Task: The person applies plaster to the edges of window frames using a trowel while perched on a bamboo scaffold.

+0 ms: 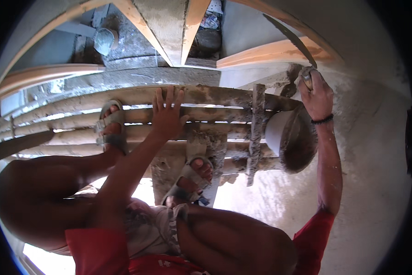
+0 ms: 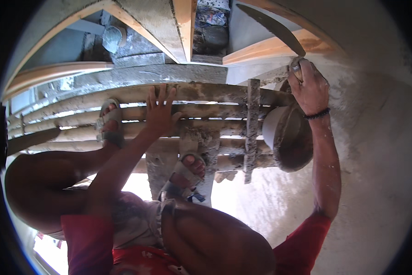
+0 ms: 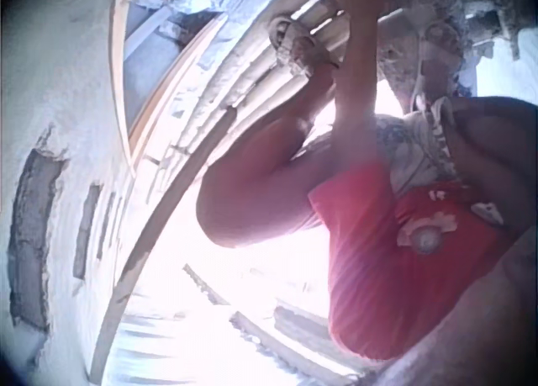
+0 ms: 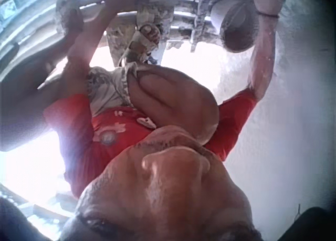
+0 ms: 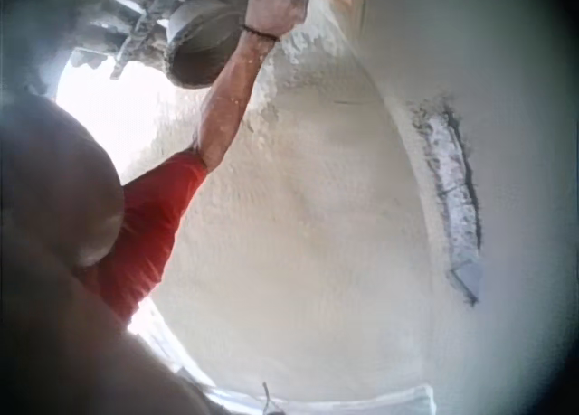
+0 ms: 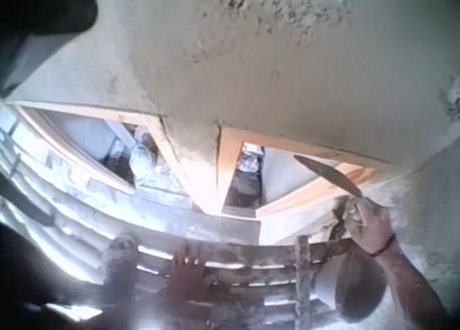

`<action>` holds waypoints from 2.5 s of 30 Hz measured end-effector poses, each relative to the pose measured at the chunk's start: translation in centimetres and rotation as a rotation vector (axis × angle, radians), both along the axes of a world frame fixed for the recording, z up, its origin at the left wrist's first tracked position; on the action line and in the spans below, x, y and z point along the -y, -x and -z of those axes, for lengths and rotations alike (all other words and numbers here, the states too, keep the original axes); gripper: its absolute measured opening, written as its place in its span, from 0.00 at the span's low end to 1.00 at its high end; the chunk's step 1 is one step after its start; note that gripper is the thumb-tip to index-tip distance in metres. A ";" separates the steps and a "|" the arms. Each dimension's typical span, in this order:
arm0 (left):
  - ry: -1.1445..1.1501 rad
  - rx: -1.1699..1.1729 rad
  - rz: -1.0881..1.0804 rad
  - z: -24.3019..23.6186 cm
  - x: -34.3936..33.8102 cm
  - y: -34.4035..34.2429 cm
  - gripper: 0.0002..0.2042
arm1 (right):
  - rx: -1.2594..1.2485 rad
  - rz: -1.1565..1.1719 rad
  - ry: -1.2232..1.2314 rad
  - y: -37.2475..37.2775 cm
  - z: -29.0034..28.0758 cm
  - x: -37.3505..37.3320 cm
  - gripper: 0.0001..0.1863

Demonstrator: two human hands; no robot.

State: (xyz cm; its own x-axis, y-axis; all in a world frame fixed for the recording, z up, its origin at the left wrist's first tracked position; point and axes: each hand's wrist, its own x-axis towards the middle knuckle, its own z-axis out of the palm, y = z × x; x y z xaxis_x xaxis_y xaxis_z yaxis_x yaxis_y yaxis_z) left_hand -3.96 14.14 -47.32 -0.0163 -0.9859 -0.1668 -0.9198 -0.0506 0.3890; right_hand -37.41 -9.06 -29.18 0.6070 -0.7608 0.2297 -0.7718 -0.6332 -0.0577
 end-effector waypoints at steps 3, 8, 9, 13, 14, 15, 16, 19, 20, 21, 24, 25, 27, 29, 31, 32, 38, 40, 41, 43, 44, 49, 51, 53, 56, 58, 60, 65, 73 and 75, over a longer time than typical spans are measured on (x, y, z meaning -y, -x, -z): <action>0.030 -0.044 -0.114 0.4 -0.4 -0.3 0.39 | -0.010 -0.011 0.005 0.0 0.8 1.4 0.13; 0.103 0.079 -0.191 2.2 -0.5 -2.8 0.40 | -0.005 -0.063 0.033 -0.8 0.5 2.6 0.11; 0.114 0.077 -0.171 2.1 -0.6 -3.4 0.40 | 0.002 -0.069 0.031 -1.3 0.4 3.0 0.10; 0.149 0.061 -0.121 2.8 -0.6 -3.9 0.41 | 0.000 -0.073 -0.004 -2.1 -0.1 4.2 0.10; 0.146 0.056 -0.122 2.9 -0.6 -3.7 0.41 | -0.007 -0.086 0.003 -2.1 -0.2 4.5 0.10; 0.145 0.055 -0.123 2.9 -0.5 -3.7 0.41 | -0.011 -0.100 0.011 -2.1 -0.2 4.9 0.10; 0.144 0.048 -0.116 2.9 -0.5 -3.8 0.41 | -0.015 -0.114 0.020 -2.3 -0.2 5.2 0.10; 0.144 0.037 -0.105 2.9 -0.4 -4.0 0.41 | -0.033 -0.127 0.022 -2.9 -0.3 5.6 0.10; 0.148 0.038 -0.107 2.9 -0.4 -4.0 0.41 | -0.031 -0.127 0.021 -3.1 -0.4 5.7 0.10; 0.151 0.041 -0.108 2.9 -0.4 -4.1 0.41 | -0.027 -0.125 0.021 -3.4 -0.4 5.7 0.10; 0.171 0.028 -0.125 3.2 -0.7 -4.0 0.41 | -0.063 -0.099 -0.008 -3.4 -0.6 6.0 0.10; 0.172 0.027 -0.123 3.2 -0.6 -4.0 0.41 | -0.084 -0.086 -0.022 -3.2 -0.6 6.1 0.10; 0.174 0.032 -0.117 3.3 -0.5 -4.2 0.42 | -0.096 -0.114 0.002 -3.2 -0.8 6.3 0.10; 0.186 0.031 -0.121 3.3 -0.5 -4.2 0.42 | -0.100 -0.127 0.009 -3.4 -0.9 6.3 0.10; 0.194 0.029 -0.127 3.4 -0.6 -4.2 0.42 | -0.098 -0.125 -0.002 -3.6 -1.0 6.1 0.11; 0.195 0.025 -0.130 3.4 -0.6 -4.2 0.42 | -0.103 -0.126 0.004 -3.7 -0.9 6.2 0.11; 0.148 0.025 -0.142 3.0 -0.7 -4.3 0.42 | -0.132 -0.137 0.056 -3.6 -0.8 6.1 0.10; 0.143 0.024 -0.143 3.1 -0.8 -4.3 0.42 | -0.170 -0.108 0.042 -4.1 -0.8 6.0 0.11; 0.148 0.021 -0.142 3.1 -0.8 -4.3 0.42 | -0.190 -0.111 0.049 -4.0 -0.7 6.0 0.11; 0.163 0.021 -0.141 3.1 -0.6 -4.1 0.41 | -0.231 -0.116 0.067 -3.7 -0.9 6.1 0.11; 0.172 0.025 -0.140 3.2 -0.5 -4.1 0.41 | -0.232 -0.112 0.046 -3.7 -1.1 6.1 0.11; 0.212 0.039 -0.137 3.3 -0.5 -4.3 0.40 | -0.344 -0.022 -0.066 -4.9 -3.3 6.7 0.10; 0.199 0.048 -0.142 3.3 -0.7 -4.2 0.40 | -0.402 0.001 -0.137 -4.6 -4.7 6.7 0.11; 0.192 0.068 -0.142 3.3 -0.6 -4.3 0.40 | -0.429 -0.035 -0.136 -4.7 -5.4 6.2 0.11; 0.207 0.046 -0.143 3.2 -0.3 -4.1 0.40 | -0.401 -0.150 -0.041 -3.2 -4.5 4.3 0.10; 0.211 0.025 -0.140 3.1 -0.4 -4.2 0.41 | -0.335 -0.146 -0.017 -3.5 -3.6 3.9 0.10; 0.209 0.009 -0.144 3.0 -0.4 -4.2 0.41 | -0.275 -0.150 0.010 -3.9 -2.7 4.0 0.10; 0.149 0.005 -0.156 2.8 -0.6 -4.3 0.42 | -0.194 -0.175 0.062 -6.3 -1.5 4.6 0.10; 0.156 -0.019 -0.172 2.7 -0.6 -4.3 0.43 | -0.196 -0.131 0.086 -8.1 -1.3 5.4 0.10; 0.149 -0.021 -0.173 2.7 -0.5 -4.3 0.43 | -0.182 -0.138 0.082 -8.3 -1.3 5.5 0.11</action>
State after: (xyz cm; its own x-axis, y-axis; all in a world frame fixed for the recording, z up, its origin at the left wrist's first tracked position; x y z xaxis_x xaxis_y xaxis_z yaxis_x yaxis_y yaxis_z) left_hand 0.33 14.66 -50.04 0.1531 -0.9880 -0.0209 -0.8939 -0.1475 0.4233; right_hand -29.14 -14.59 -27.89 0.7413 -0.6508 0.1642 -0.6702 -0.7305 0.1307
